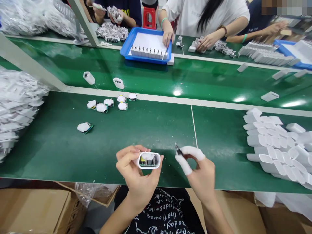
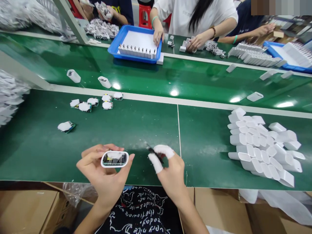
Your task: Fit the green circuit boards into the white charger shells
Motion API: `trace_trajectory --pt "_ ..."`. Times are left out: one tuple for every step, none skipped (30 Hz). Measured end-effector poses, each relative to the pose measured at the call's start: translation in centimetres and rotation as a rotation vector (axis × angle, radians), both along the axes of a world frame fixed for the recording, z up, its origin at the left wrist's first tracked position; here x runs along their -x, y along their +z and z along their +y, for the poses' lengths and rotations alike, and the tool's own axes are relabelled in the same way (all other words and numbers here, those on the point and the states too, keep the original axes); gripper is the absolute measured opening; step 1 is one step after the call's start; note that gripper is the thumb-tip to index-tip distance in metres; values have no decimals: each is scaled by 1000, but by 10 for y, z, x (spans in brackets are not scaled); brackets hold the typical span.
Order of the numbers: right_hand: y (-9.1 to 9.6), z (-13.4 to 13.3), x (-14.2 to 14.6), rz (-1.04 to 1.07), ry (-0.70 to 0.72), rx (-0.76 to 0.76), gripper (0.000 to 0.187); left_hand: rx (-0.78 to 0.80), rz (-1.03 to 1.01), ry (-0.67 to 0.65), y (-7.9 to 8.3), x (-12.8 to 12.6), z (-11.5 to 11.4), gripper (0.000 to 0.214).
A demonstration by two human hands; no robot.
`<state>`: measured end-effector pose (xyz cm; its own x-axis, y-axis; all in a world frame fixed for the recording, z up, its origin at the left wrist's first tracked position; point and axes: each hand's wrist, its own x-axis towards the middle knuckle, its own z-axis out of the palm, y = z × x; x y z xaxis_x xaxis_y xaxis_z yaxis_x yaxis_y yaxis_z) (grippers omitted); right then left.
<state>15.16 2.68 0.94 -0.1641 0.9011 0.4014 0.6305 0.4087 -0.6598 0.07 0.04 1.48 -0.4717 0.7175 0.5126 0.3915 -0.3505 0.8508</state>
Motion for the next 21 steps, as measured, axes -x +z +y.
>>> trace_trajectory --pt "12 -5 -1 -4 44 -53 8 6 -1 1 0 0 0 56" --pt "23 -9 -1 -35 90 -116 11 13 -2 7 1 -1 0 55" --pt "31 -13 -1 -87 125 -178 14 16 6 11 1 -1 -1 54" --pt "37 -15 0 -148 142 -234 16 15 24 16 1 -1 -1 55" --pt "40 -16 1 -197 139 -281 17 9 48 19 2 0 -1 56" --pt "41 -17 2 -227 129 -312 17 -3 76 20 2 0 -2 59" --pt "42 -18 3 -241 117 -331 17 -21 102 22 2 0 -2 61" --pt "41 -19 4 -246 111 -342 17 -37 124 25 2 1 -3 63" --pt "40 -20 4 -246 105 -345 16 -35 127 30 3 1 -3 64" --pt "40 -21 4 -247 102 -346 16 -32 123 36 3 1 -3 64" --pt "39 -22 4 -251 96 -344 16 -28 119 37 3 1 -4 64" --pt "38 -24 3 -258 91 -341 16 -22 114 37 4 1 -4 64" --pt "38 -25 3 -265 85 -339 16 -17 109 35 4 1 -4 63" --pt "38 -25 3 -271 82 -337 16 -12 106 33 4 0 -4 63" --pt "38 -26 3 -276 82 -334 17 -9 105 29 4 0 -5 64" --pt "38 -27 3 -277 79 -333 17 -6 105 22 4 -1 -5 64" --pt "38 -27 2 -274 76 -333 18 -5 107 11 4 -1 -5 64" --pt "38 -28 2 -268 74 -333 19 -5 112 -1 4 -1 -6 64" --pt "37 -29 2 -260 69 -333 21 -7 117 -16 4 -2 -6 64" --pt "37 -30 1 -253 68 -338 22 -8 121 -35 3 -2 -7 64" --pt "36 -30 1 -246 69 -345 23 -10 121 -55 3 -2 -8 64"
